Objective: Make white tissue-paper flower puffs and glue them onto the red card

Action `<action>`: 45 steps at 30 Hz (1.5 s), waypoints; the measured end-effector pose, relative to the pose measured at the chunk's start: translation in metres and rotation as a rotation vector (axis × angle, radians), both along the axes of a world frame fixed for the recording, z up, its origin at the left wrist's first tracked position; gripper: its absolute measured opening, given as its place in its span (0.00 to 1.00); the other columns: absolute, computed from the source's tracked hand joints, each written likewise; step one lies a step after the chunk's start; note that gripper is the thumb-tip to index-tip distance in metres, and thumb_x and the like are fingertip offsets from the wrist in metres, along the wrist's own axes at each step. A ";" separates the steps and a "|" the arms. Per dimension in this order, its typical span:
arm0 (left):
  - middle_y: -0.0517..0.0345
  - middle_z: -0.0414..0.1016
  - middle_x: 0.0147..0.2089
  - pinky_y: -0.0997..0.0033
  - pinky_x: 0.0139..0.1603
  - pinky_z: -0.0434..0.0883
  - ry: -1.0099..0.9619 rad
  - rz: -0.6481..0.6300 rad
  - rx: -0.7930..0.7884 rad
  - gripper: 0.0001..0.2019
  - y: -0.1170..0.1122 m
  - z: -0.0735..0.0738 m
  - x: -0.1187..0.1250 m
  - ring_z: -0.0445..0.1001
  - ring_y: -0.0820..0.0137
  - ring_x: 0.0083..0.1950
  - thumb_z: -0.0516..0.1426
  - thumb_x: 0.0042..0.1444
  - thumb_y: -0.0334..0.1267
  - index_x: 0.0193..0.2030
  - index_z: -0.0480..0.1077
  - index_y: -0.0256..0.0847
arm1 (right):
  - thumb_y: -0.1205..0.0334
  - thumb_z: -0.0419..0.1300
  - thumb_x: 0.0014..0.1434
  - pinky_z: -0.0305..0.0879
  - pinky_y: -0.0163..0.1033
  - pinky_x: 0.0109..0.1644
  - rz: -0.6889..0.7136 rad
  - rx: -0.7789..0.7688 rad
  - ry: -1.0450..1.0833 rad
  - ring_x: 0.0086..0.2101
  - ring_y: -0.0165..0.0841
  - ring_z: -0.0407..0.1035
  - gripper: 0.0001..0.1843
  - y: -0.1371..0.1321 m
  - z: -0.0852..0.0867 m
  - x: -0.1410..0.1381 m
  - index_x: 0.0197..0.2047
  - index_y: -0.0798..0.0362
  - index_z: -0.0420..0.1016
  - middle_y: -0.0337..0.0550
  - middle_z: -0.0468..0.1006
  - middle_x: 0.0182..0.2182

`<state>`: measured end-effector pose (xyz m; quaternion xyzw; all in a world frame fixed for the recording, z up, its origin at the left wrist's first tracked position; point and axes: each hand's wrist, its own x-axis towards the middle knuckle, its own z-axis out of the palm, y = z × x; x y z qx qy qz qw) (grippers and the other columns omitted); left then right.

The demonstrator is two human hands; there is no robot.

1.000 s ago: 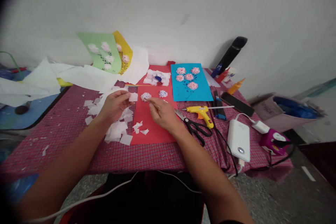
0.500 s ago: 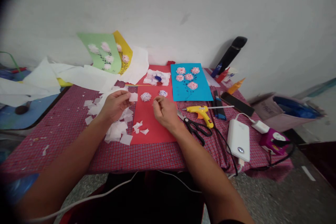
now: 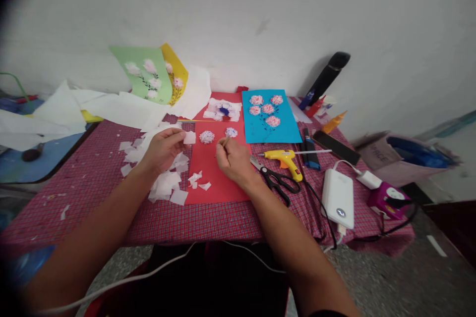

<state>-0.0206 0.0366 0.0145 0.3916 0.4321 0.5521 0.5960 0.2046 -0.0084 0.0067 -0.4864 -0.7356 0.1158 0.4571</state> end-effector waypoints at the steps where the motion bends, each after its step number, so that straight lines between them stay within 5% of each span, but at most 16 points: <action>1: 0.56 0.76 0.30 0.68 0.36 0.73 0.000 -0.002 0.001 0.10 0.000 0.000 0.000 0.73 0.73 0.29 0.69 0.47 0.37 0.33 0.76 0.36 | 0.58 0.51 0.68 0.63 0.41 0.37 0.001 0.002 -0.001 0.31 0.35 0.71 0.12 0.000 0.000 0.000 0.36 0.51 0.71 0.43 0.78 0.29; 45: 0.56 0.77 0.30 0.68 0.36 0.74 -0.006 0.000 0.006 0.10 0.000 -0.001 -0.001 0.74 0.73 0.30 0.70 0.47 0.37 0.32 0.76 0.36 | 0.60 0.52 0.68 0.61 0.40 0.36 0.006 0.029 -0.001 0.30 0.35 0.71 0.11 -0.001 0.000 0.000 0.36 0.51 0.72 0.43 0.77 0.29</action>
